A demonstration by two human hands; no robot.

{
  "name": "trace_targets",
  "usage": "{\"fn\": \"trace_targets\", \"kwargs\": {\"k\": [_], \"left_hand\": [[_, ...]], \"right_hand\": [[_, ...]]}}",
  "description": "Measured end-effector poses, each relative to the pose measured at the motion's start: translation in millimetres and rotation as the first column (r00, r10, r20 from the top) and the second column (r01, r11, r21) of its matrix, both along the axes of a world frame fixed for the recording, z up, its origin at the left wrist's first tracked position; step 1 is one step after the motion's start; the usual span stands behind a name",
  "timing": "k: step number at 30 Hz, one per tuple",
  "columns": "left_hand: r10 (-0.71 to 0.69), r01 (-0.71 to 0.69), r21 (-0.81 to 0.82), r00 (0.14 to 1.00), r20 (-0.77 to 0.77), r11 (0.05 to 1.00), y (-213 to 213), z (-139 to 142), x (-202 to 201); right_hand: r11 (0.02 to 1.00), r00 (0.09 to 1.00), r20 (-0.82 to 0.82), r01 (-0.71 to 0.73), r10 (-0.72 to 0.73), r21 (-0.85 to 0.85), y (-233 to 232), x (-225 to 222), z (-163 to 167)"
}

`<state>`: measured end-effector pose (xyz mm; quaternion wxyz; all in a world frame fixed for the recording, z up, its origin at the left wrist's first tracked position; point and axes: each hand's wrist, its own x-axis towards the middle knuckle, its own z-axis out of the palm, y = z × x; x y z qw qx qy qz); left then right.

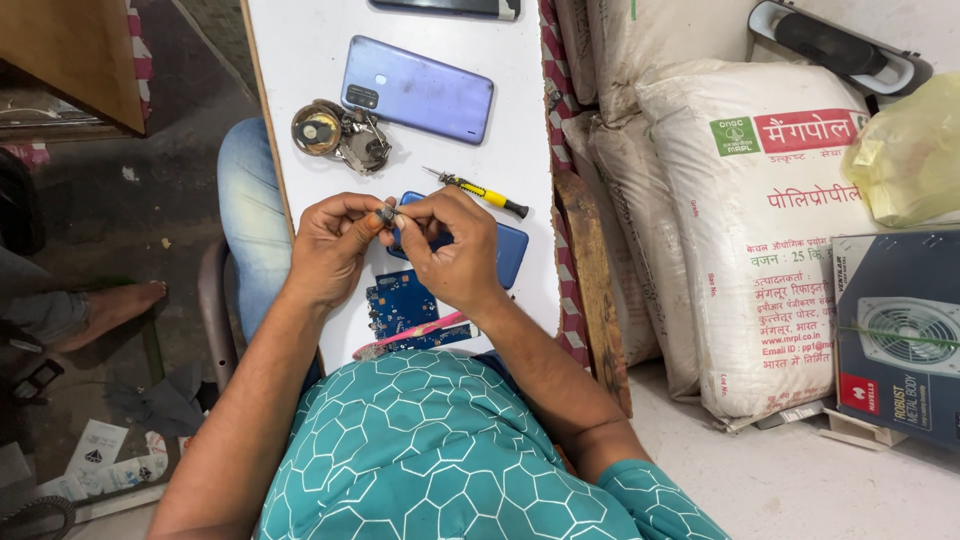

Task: The person sits at a workbench and works on a small phone component, holding and repositioning it with both hands and using a screwdriver on it. A blue smartphone, a circuit board, and tape lie on the bench as the person continues the fine assembly work.

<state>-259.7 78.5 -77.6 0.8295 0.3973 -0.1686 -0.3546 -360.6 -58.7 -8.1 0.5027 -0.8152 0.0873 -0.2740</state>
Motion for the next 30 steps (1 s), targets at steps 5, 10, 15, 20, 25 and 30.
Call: {"fn": "trace_targets", "kwargs": {"k": [5, 10, 15, 20, 25, 30], "left_hand": [[-0.008, 0.008, 0.007, 0.999, 0.040, 1.000, -1, 1, 0], [-0.027, 0.026, 0.083, 1.000, 0.008, 0.996, 1, 2, 0], [-0.052, 0.052, 0.010, 0.999, 0.007, 0.999, 2, 4, 0], [-0.067, 0.066, -0.024, 0.996, -0.052, 0.998, 2, 5, 1], [-0.065, 0.063, -0.026, 0.996, -0.058, 0.998, 1, 6, 0], [-0.065, 0.061, -0.035, 0.990, -0.128, 0.998, 3, 5, 1]], "right_hand": [[0.988, 0.999, 0.025, 0.028, -0.025, -0.151, 1, -1, 5], [0.998, 0.997, -0.055, -0.052, 0.050, -0.043, -8, -4, -2], [0.915, 0.977, -0.132, -0.106, 0.169, 0.390, -11, 0, -22], [0.852, 0.969, -0.057, -0.181, 0.239, 0.492, -12, 4, -33], [0.879, 0.980, -0.034, -0.158, 0.194, 0.450, -9, -2, -30], [0.887, 0.984, -0.035, -0.142, 0.175, 0.440, -4, -4, -27]]}}
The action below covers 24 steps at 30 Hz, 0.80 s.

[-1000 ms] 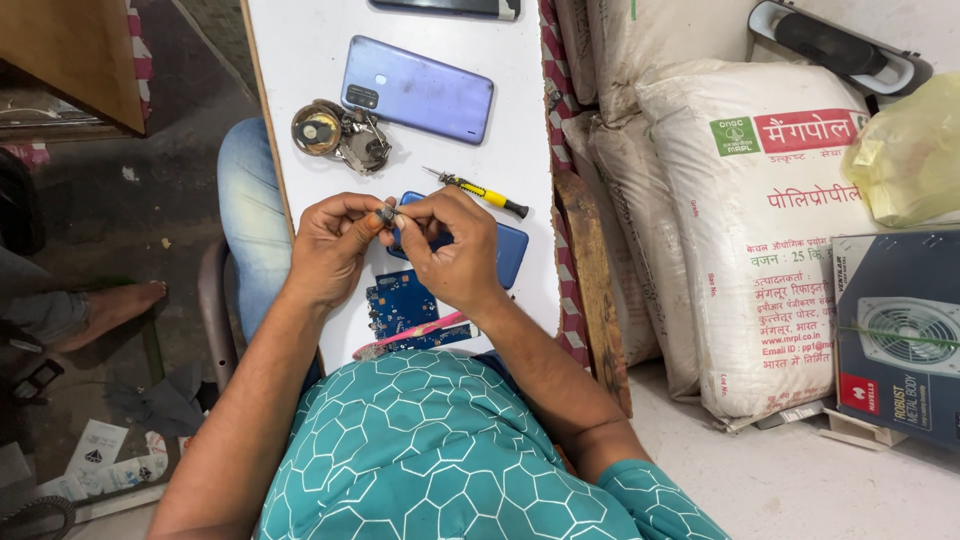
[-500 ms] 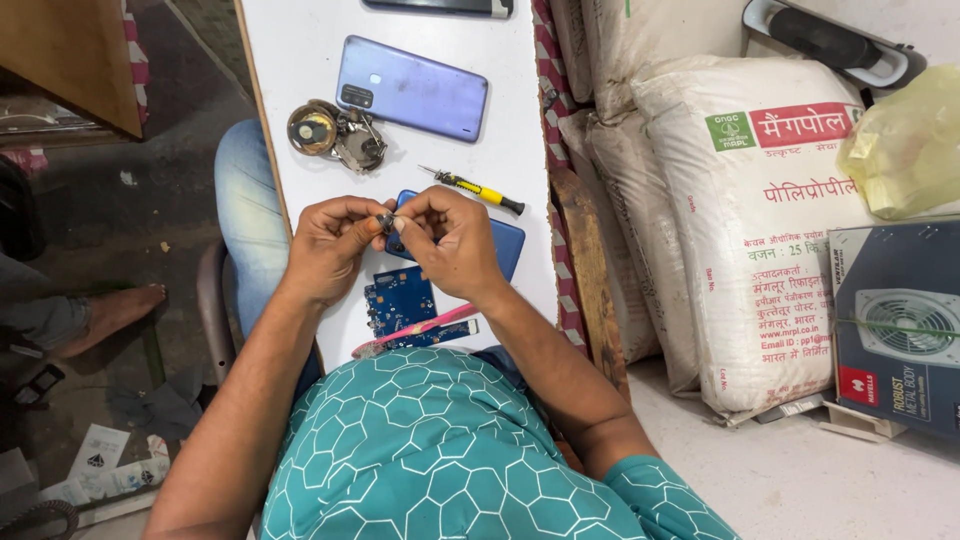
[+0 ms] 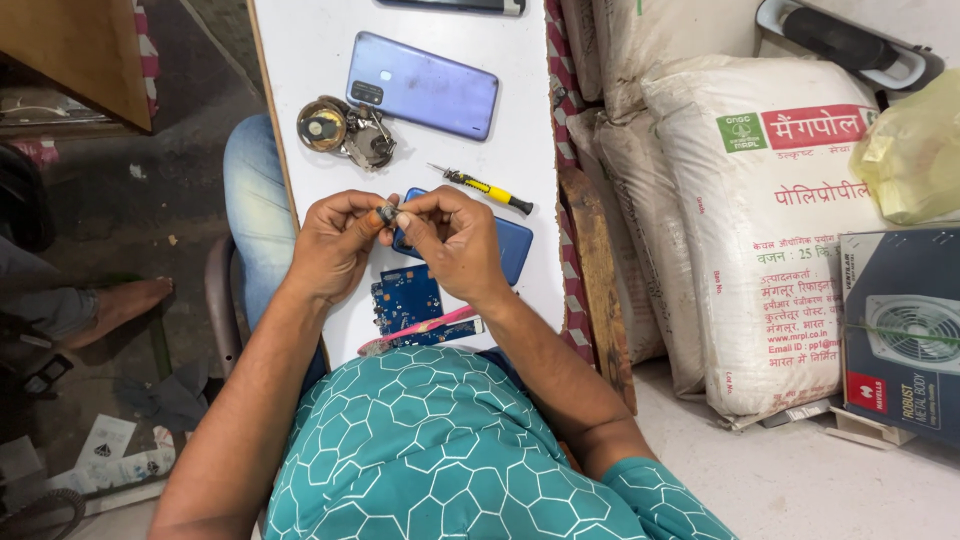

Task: The person sits at a workbench and works on a small phone component, holding and repositioning it with both hands and using a screwdriver on it. A blue smartphone, a circuit board, and tape lie on the bench as the person continues the fine assembly work.

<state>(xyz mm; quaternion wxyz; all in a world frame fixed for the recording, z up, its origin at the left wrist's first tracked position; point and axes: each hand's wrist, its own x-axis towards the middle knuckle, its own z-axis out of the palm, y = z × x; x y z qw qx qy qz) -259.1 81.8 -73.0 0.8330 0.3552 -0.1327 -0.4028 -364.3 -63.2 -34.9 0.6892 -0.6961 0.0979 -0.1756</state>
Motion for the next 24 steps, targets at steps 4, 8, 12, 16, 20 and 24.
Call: {"fn": "trace_targets", "kwargs": {"k": [4, 8, 12, 16, 20, 24], "left_hand": [[-0.004, 0.004, 0.000, 1.000, -0.008, 1.000, -1, 0, 1], [0.006, -0.006, -0.021, 1.000, -0.004, 1.000, 0, 0, 1], [0.000, -0.001, -0.020, 0.999, -0.034, 1.000, 1, -1, 1], [0.004, -0.006, -0.043, 0.998, -0.057, 0.999, 1, -1, 2], [-0.004, -0.004, -0.083, 0.995, -0.095, 0.997, 2, -1, 2], [0.002, -0.010, -0.075, 0.995, -0.100, 0.997, 2, 0, 2]], "right_hand": [[1.000, 1.000, -0.013, 0.016, -0.016, 0.008, 0, 0, -1], [0.998, 0.996, 0.075, 0.052, -0.053, 0.019, 2, 0, -3], [0.996, 0.988, 0.127, 0.086, -0.083, -0.021, 1, 1, -3], [0.993, 0.987, 0.139, 0.090, -0.079, -0.079, 2, 4, 1], [0.982, 0.988, 0.118, 0.119, -0.102, -0.145, 5, 4, 10], [0.898, 0.978, 0.181, 0.172, -0.106, -0.405, 4, 2, 20]]}}
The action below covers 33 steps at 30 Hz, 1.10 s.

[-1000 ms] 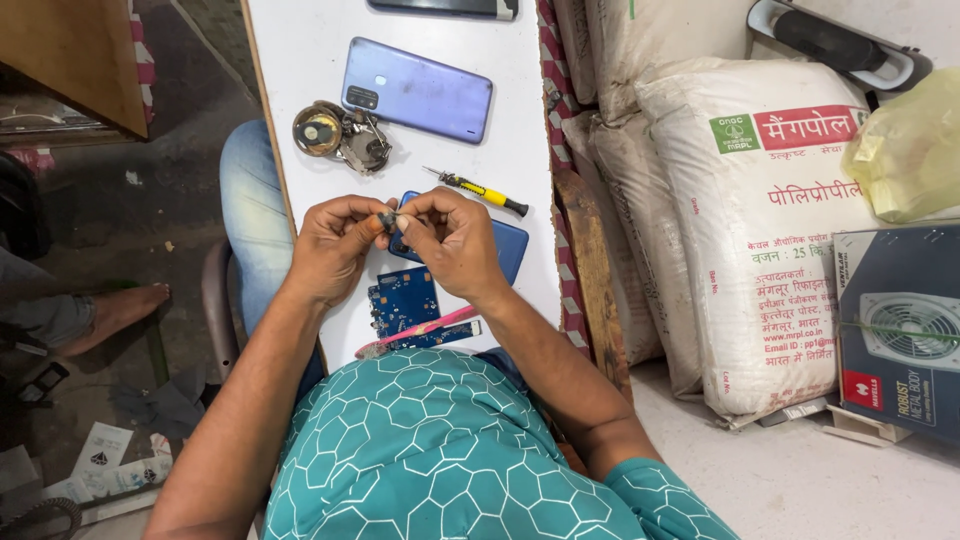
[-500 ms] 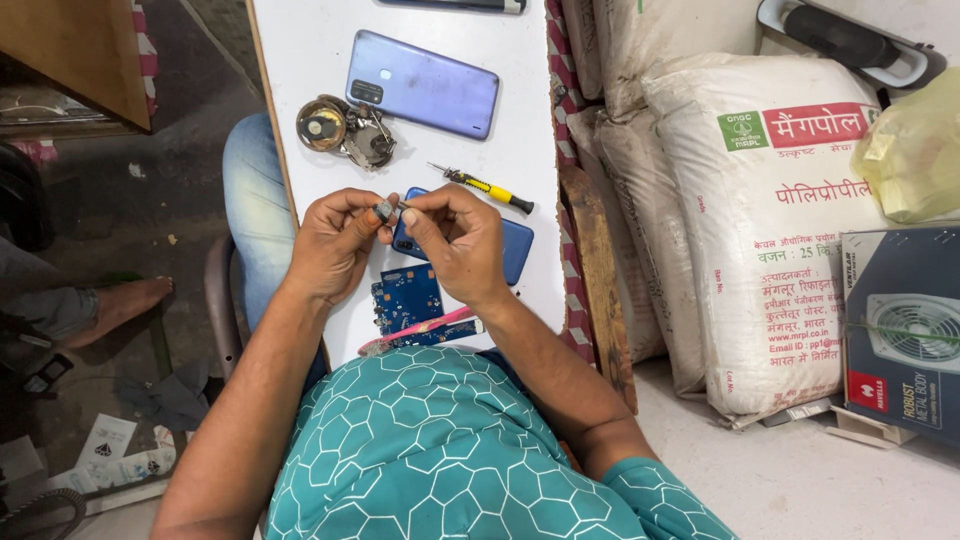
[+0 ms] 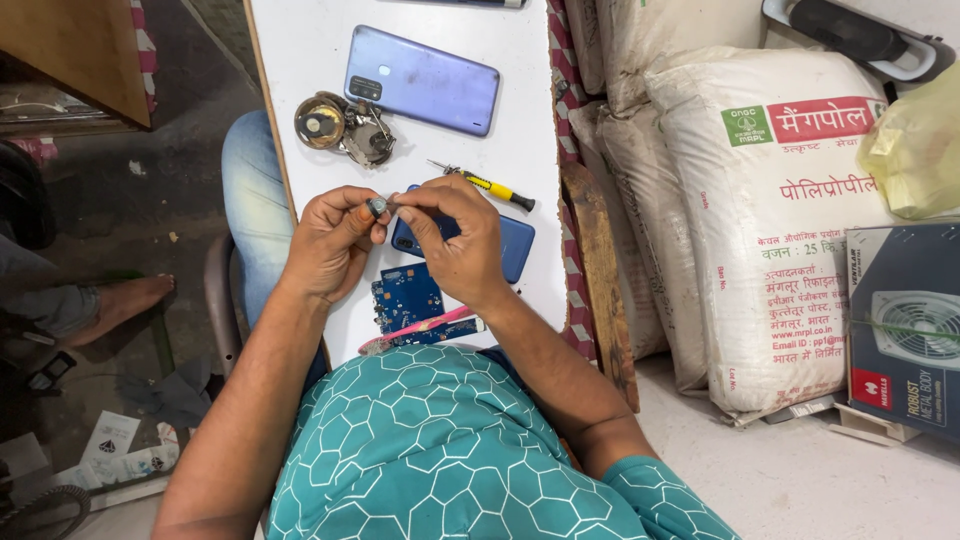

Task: The person sits at a workbench and works on a small phone component, holding and repositioning it with both hands and using a screwdriver on it. A blue smartphone, a circuit board, and tape lie on the bench as the person continues the fine assembly work.

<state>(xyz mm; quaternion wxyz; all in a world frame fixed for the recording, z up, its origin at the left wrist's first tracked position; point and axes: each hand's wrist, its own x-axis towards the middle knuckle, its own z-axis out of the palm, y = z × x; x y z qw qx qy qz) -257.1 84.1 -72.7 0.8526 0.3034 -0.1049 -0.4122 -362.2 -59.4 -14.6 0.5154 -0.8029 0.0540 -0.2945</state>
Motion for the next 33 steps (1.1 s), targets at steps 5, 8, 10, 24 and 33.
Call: {"fn": "trace_targets", "kwargs": {"k": [5, 8, 10, 24, 33], "left_hand": [[0.005, -0.005, 0.003, 1.000, -0.006, 1.000, 0.6, 0.9, 0.0], [0.011, -0.011, -0.009, 1.000, 0.005, 1.000, 0.7, 0.7, -0.7], [0.016, -0.016, -0.004, 1.000, 0.021, 1.000, 0.8, 0.1, -1.4], [0.014, -0.015, 0.012, 0.997, 0.081, 1.000, -1.1, -0.2, -2.7], [0.004, -0.006, 0.023, 0.995, 0.102, 1.000, -2.3, -0.7, -2.3]], "right_hand": [[1.000, 1.000, -0.005, -0.003, 0.003, -0.020, 0.2, 0.6, 4.2], [0.998, 0.999, -0.041, -0.022, 0.024, 0.056, -0.7, 1.6, 3.2], [0.987, 0.998, -0.032, -0.048, 0.053, 0.154, -0.3, 2.7, 1.9], [0.996, 0.998, -0.060, -0.007, 0.012, 0.092, 0.8, 0.3, 6.2], [0.999, 0.997, -0.071, 0.027, -0.025, 0.038, 0.3, 1.4, 7.3]]}}
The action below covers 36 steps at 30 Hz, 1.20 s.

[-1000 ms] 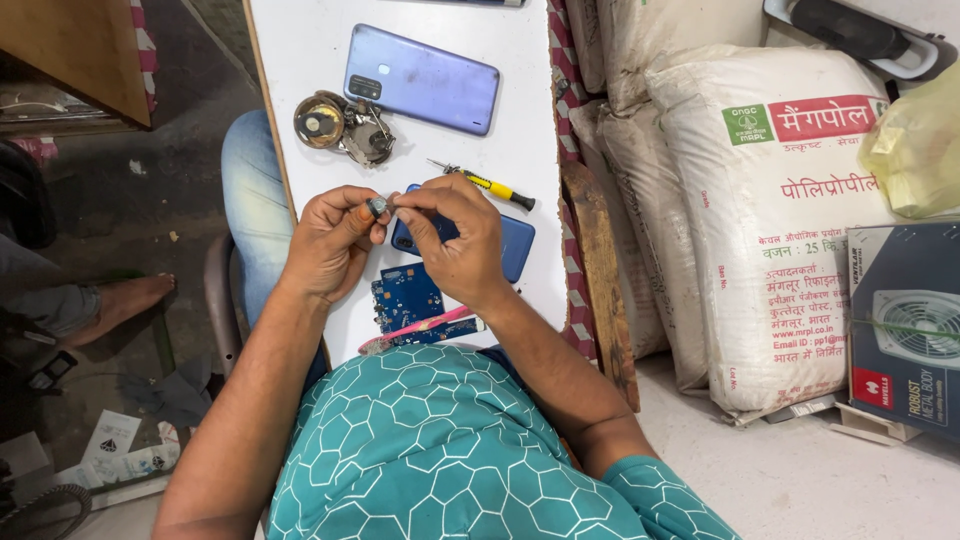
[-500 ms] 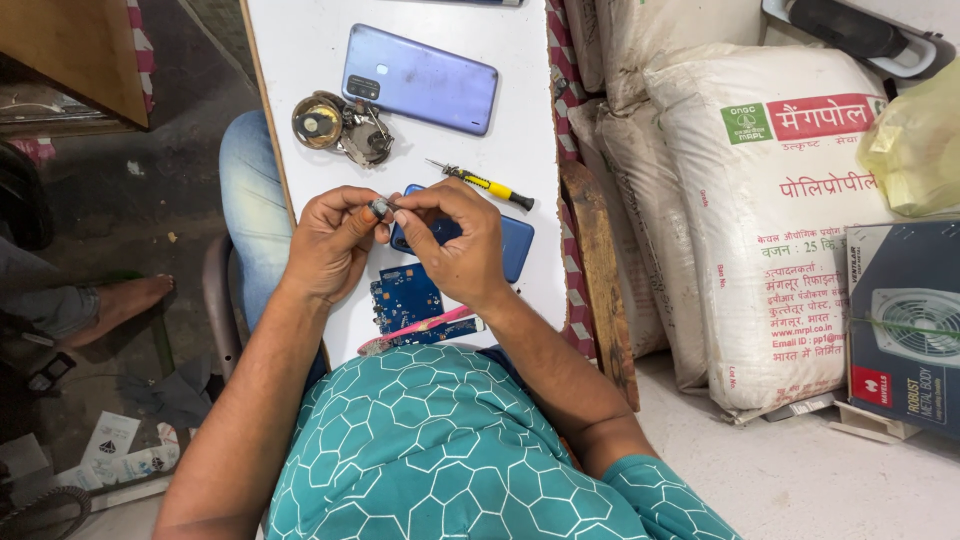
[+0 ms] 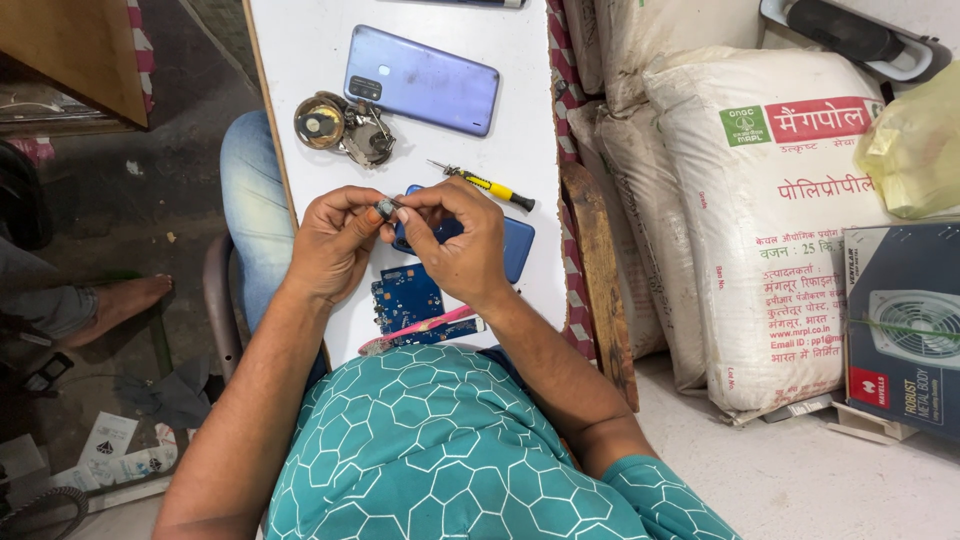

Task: The person sits at a workbench and works on a small phone component, holding and repositioning it with both hands and using a screwdriver on it. A blue smartphone, a circuit board, and tape lie on the bench as the person continues the fine assembly work.

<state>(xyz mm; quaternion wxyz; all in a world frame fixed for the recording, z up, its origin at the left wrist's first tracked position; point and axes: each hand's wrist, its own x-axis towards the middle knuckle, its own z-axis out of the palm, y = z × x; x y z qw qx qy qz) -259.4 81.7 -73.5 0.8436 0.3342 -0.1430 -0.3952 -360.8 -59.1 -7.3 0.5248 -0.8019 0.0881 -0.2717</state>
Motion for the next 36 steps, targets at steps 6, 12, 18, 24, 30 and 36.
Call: {"fn": "trace_targets", "kwargs": {"k": [6, 12, 18, 24, 30, 36], "left_hand": [[0.006, -0.006, 0.022, 1.000, 0.007, 1.000, -1, -1, -1], [0.002, -0.002, 0.022, 1.000, 0.009, 1.000, -2, -1, -1], [-0.016, 0.016, 0.008, 1.000, -0.019, 1.000, -1, 1, 0], [-0.038, 0.038, -0.019, 0.999, -0.024, 0.999, 0, 7, 1], [-0.022, 0.022, 0.107, 1.000, -0.002, 0.994, -9, 11, 2], [-0.057, 0.024, 0.164, 0.979, 0.195, 0.986, -7, 42, 10]], "right_hand": [[0.999, 1.000, 0.026, 0.009, -0.008, -0.040, -1, -1, 0], [0.999, 1.000, 0.020, 0.009, -0.008, -0.052, -1, -1, 0], [0.988, 0.999, 0.037, 0.042, -0.037, -0.151, 1, -1, 4], [0.902, 0.991, 0.129, 0.081, -0.028, -0.425, -2, 0, 7], [0.910, 0.999, 0.040, -0.014, 0.034, -0.415, -19, -2, 0], [0.886, 0.998, 0.059, 0.013, 0.017, -0.463, -13, 10, 5]]}}
